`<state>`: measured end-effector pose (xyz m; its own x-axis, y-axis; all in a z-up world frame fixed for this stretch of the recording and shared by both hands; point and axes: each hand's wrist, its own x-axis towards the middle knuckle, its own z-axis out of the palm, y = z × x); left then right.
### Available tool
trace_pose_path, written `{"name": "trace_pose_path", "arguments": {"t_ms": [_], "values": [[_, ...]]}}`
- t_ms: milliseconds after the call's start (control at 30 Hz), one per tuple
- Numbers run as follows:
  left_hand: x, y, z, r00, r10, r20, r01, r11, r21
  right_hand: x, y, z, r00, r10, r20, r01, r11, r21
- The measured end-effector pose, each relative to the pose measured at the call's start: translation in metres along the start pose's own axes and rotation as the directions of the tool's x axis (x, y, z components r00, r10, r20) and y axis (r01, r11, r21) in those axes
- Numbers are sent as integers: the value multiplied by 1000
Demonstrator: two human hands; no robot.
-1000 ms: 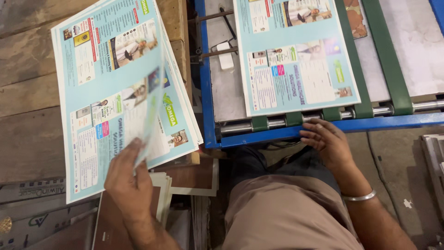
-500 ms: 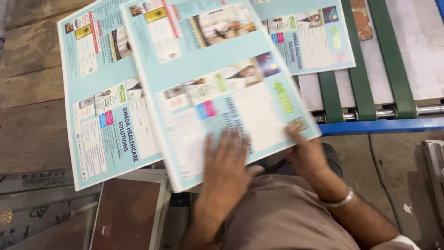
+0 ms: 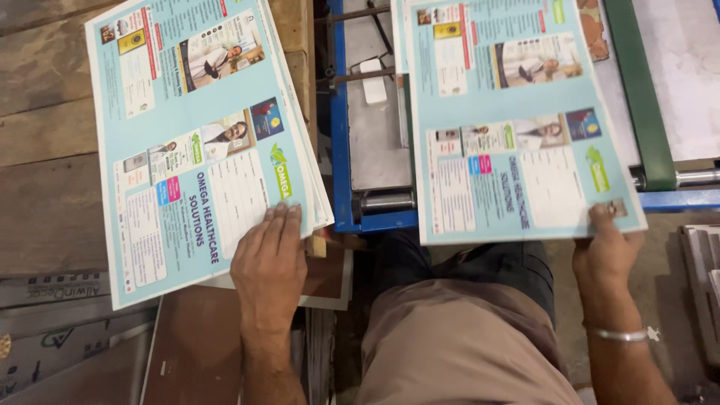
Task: The person picks up printed paper sheets from a stack on the left and places them onto a conveyor belt on the right one at a time.
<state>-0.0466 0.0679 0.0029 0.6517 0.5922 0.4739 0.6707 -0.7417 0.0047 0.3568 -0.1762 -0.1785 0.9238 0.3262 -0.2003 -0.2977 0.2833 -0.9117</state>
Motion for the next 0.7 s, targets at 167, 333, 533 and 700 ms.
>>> {"name": "trace_pose_path", "arguments": {"t_ms": [167,333,533,700], "values": [[-9,2,2,1000,-13,-12,12,1000,-27,-53,9,-35,999,37,-18,-38,998,-44],[-8,8,-4,998,-31,55,31,999,14,-77,11,-41,999,34,-39,-36,998,-44],[-11,11,-9,995,0,104,-1,1000,17,-46,10,-19,997,-65,50,68,996,-63],[-13,7,-1,999,-10,51,9,1000,23,-5,17,17,999,-49,-25,47,997,-54]]}}
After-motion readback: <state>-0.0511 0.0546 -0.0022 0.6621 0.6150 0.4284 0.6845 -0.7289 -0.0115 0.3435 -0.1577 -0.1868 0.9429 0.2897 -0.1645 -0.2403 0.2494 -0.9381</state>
